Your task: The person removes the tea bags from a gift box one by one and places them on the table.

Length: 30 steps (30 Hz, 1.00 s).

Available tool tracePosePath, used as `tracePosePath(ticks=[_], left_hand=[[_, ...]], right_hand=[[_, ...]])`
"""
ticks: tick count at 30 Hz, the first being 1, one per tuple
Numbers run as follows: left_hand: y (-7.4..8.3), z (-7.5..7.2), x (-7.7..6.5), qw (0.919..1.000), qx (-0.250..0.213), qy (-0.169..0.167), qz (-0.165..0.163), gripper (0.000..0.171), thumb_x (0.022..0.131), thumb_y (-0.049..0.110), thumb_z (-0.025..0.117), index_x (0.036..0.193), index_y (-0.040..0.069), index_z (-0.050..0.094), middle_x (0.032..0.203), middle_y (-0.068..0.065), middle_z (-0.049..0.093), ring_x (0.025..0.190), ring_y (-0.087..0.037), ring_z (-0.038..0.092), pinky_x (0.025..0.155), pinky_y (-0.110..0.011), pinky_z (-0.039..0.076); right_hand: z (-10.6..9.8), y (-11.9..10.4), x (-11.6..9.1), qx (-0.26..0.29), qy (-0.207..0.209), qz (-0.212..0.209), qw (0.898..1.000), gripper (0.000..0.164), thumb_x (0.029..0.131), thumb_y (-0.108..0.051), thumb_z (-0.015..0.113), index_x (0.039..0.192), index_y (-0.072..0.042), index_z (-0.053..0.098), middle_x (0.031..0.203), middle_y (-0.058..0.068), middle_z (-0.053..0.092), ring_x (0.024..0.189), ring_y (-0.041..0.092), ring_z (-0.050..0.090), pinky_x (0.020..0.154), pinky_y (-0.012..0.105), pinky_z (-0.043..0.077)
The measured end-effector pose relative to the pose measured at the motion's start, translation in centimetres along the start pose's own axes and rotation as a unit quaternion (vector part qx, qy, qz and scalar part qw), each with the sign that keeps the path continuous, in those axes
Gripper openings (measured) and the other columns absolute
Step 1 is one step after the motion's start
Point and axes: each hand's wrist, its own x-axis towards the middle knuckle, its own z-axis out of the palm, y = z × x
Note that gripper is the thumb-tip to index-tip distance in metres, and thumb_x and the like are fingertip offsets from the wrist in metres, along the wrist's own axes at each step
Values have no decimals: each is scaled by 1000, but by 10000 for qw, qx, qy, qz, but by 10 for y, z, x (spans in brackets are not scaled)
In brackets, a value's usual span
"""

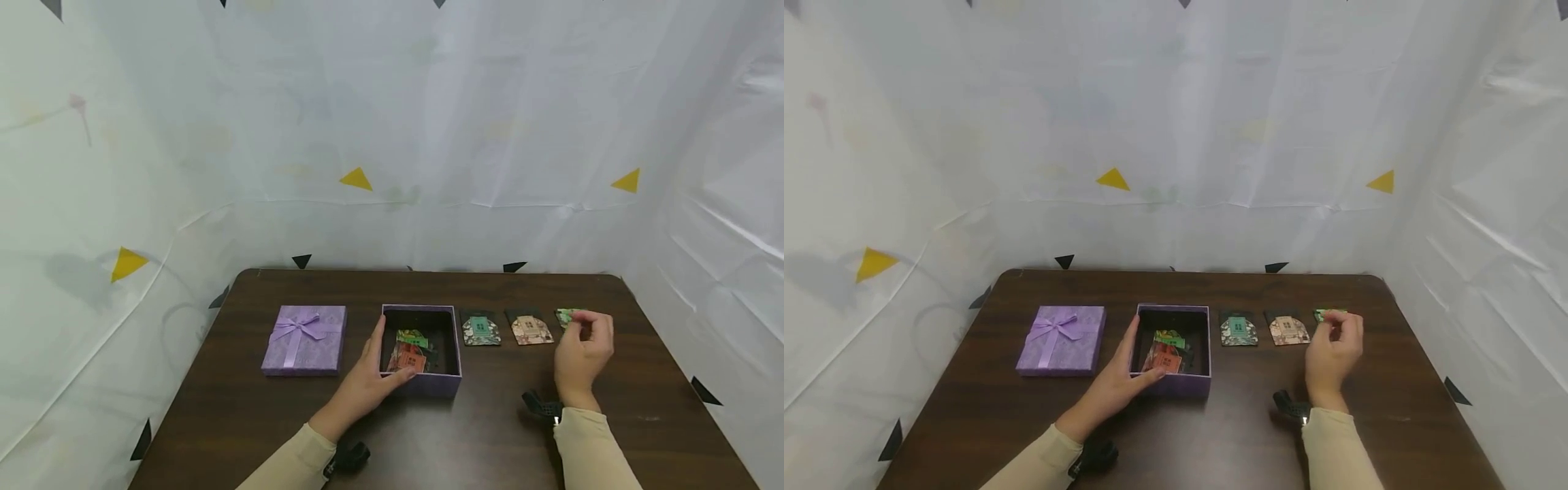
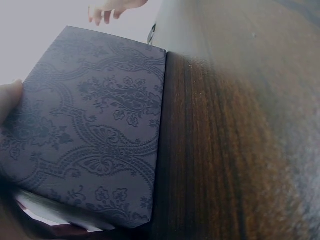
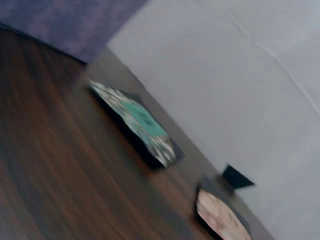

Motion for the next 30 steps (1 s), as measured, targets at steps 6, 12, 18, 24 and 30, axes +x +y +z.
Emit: tracePosePath(ticks=[6,12,18,24,30], left_hand=[[-1,2,-3,10000,-10,-34,1,112,95,59,79,173,53,-2,183,-11,17,155,-54,41,113,-80,40],[0,2,-1,10000,9,9,0,112,95,59,80,172,54,-1,183,-14,17,154,-55,42,113,-80,41],[-1,0,1,10000,-50,50,45,114,94,59,81,174,50,1,180,-15,26,151,-51,48,115,-76,43],[-2,1,1,9999,-116,-25,113,113,96,57,80,175,45,0,178,-18,28,149,-48,50,115,-73,44],[0,-1,2,9998,-91,-26,167,111,97,56,79,173,51,-2,178,-18,28,150,-49,49,115,-74,44]], right_hand=[[19,-29,-19,475,-1516,-7,9873,20,106,11,55,102,11,74,100,25,71,87,6,62,78,15,46],[46,-83,-20,1448,-3683,1613,9041,16,112,-7,59,116,6,69,102,12,77,81,15,70,68,25,58],[87,-107,-29,2666,-5101,2898,7646,23,114,-18,58,121,3,62,96,3,73,75,14,68,63,26,56],[121,-95,-49,2518,-5461,3767,7046,22,118,-18,48,126,-2,61,94,3,69,82,16,69,75,26,59],[135,-97,-50,1326,-5995,3633,7008,34,116,-22,51,131,3,66,104,12,73,96,22,73,95,38,62]])
